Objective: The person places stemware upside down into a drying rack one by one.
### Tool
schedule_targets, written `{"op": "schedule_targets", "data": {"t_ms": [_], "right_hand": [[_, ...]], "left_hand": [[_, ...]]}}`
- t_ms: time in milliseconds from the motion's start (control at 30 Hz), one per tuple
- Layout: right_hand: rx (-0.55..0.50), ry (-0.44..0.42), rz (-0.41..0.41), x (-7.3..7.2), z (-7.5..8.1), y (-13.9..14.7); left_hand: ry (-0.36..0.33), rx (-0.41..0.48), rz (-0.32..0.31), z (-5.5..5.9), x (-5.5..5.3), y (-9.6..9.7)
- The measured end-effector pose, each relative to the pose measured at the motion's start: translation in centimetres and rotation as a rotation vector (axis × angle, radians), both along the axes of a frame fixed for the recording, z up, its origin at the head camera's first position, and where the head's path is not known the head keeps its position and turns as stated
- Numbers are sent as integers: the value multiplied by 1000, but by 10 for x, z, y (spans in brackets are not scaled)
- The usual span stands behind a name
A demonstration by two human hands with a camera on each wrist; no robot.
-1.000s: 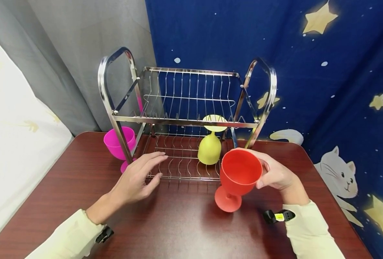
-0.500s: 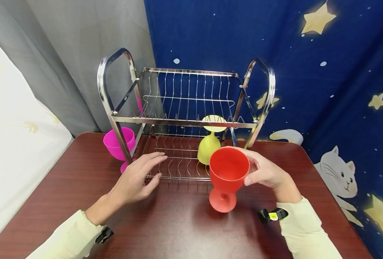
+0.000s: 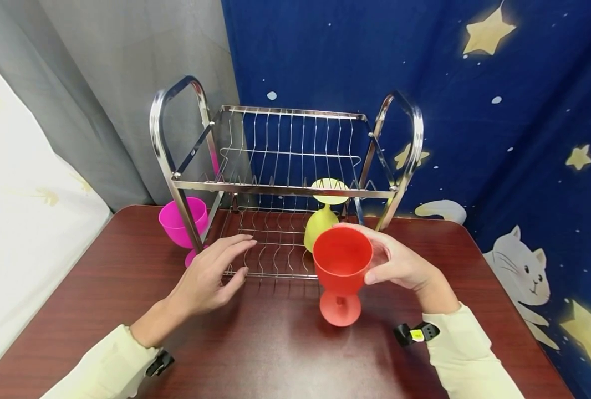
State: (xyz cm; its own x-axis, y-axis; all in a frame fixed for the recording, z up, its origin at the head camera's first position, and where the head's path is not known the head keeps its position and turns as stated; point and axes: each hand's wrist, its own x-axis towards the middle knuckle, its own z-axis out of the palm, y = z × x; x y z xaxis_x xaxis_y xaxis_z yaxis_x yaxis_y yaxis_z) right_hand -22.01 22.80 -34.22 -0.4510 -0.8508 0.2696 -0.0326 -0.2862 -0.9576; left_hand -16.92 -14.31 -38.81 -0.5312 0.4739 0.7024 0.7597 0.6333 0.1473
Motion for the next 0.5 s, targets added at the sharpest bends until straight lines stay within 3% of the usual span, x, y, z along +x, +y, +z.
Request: {"op": "schedule_targets", "data": {"t_ms": [267,500], "right_hand": [[4,-20,-15,1,-3,-9],[67,-34,-91,3,-3,-12]], "left_hand": [[7,6,0,0,0,0],[9,5,-1,0,-1,-1]]}}
